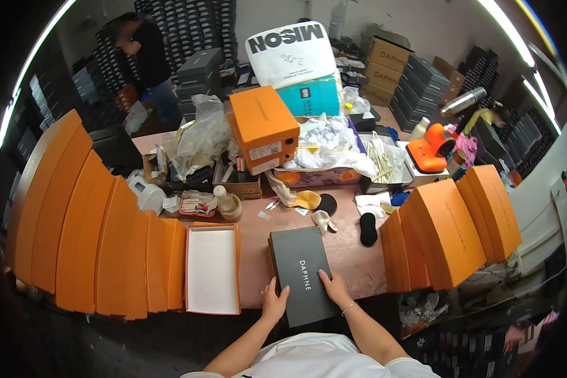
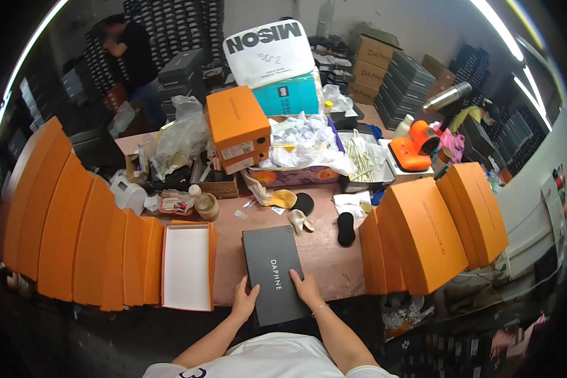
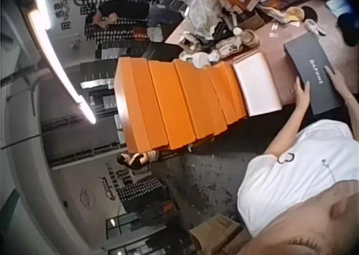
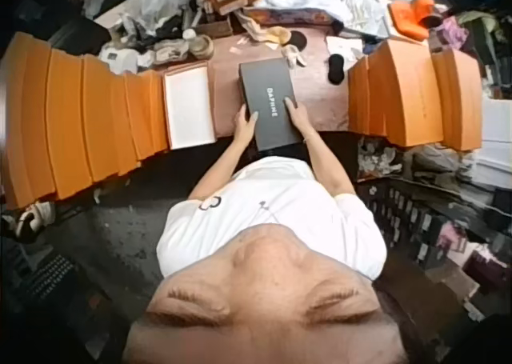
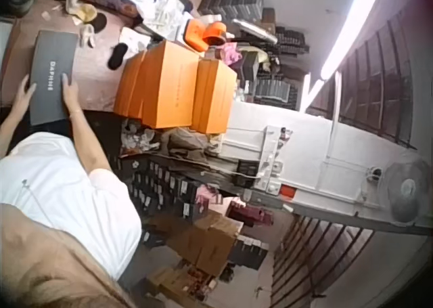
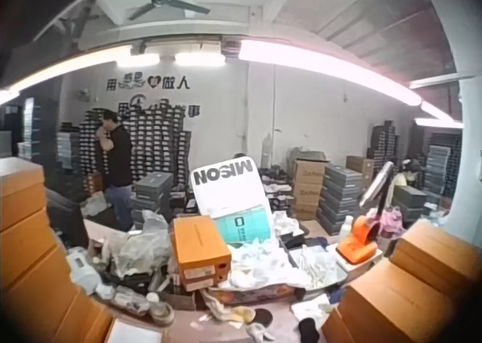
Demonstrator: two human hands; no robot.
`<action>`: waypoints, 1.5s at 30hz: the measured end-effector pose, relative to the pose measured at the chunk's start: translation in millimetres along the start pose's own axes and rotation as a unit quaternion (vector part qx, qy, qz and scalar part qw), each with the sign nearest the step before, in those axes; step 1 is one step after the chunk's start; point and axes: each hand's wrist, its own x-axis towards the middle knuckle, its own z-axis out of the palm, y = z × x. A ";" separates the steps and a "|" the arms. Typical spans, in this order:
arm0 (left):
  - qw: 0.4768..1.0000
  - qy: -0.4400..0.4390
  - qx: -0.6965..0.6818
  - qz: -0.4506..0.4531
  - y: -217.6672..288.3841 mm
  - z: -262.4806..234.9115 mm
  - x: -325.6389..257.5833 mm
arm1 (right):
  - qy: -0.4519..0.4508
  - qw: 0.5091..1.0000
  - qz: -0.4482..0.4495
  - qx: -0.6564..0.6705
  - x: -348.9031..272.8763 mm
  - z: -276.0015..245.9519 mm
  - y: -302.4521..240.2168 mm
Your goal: Packing finished shoes into boxes using protective paper and dust bags.
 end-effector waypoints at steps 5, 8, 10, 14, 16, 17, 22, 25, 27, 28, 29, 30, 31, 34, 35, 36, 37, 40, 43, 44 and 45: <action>0.990 0.078 -0.118 -0.021 -28.0 6.7 10.5 | -0.051 0.999 0.005 -0.016 16.7 1.3 -13.6; 0.996 0.061 -0.070 -0.006 -22.8 1.7 2.8 | -0.044 0.999 -0.009 -0.017 7.2 0.2 -11.3; 0.996 0.054 -0.076 -0.007 -28.6 2.8 -0.7 | -0.044 0.999 -0.010 -0.016 14.9 2.1 -8.1; 0.994 0.104 -0.033 0.027 -37.8 7.7 -9.9 | -0.053 0.995 -0.070 -0.054 3.2 -5.4 -35.1; 0.996 0.081 -0.028 -0.003 -55.0 12.2 -2.5 | -0.046 0.993 -0.100 0.047 12.2 11.1 -16.3; 0.997 0.071 -0.027 -0.024 -68.6 15.1 -1.7 | -0.047 0.978 -0.109 0.172 15.9 21.5 -2.3; 0.994 0.051 -0.076 -0.055 -78.5 12.2 13.7 | -0.088 0.988 -0.049 0.115 24.4 12.1 -9.5; 0.953 0.031 -0.274 -0.126 -26.9 -8.0 6.7 | -0.099 0.994 -0.029 0.019 2.3 -7.5 -41.3; 0.926 0.023 -0.351 -0.135 -17.8 -21.0 5.4 | -0.136 0.981 -0.004 0.135 -9.8 -12.8 -54.5; 0.923 0.024 -0.364 -0.122 -6.4 -28.9 5.8 | -0.147 0.970 0.006 0.196 -11.6 -13.4 -58.2; 0.920 0.023 -0.376 -0.109 2.5 -36.3 8.6 | -0.141 0.967 -0.038 0.207 -14.7 -9.7 -60.4; 0.919 0.029 -0.383 -0.089 -2.2 -41.1 12.4 | -0.124 0.965 -0.081 0.216 -22.1 -6.3 -63.9; 0.926 0.039 -0.369 -0.064 14.3 -47.7 10.5 | -0.101 0.962 -0.120 0.223 -30.0 -4.8 -64.4; 0.937 0.106 -0.331 0.019 20.4 -56.3 14.0 | -0.215 0.896 0.060 0.383 -47.7 -27.8 -89.1; 0.930 0.115 -0.346 0.032 29.1 -58.3 12.2 | -0.220 0.907 0.054 0.354 -52.6 -30.7 -89.0; 0.940 0.094 -0.319 0.069 33.1 -59.9 16.0 | -0.180 0.934 0.024 0.307 -57.7 -22.4 -74.3; 0.932 0.039 -0.352 0.072 47.5 -60.4 12.8 | -0.122 0.948 0.024 0.293 -67.4 -22.2 -72.6; 0.921 -0.068 -0.370 0.101 83.4 -32.7 -6.6 | -0.081 0.916 -0.038 0.392 -109.5 -67.6 -73.6; 0.953 -0.139 -0.142 0.231 61.4 -6.3 -9.8 | -0.006 0.927 -0.051 0.371 -166.7 -103.0 -46.5; 0.944 -0.176 -0.103 0.258 51.3 3.6 -11.8 | 0.004 0.936 -0.049 0.347 -190.5 -115.0 -41.1; 0.932 -0.212 -0.067 0.287 41.3 13.9 -13.6 | 0.032 0.945 -0.036 0.324 -214.7 -121.5 -30.3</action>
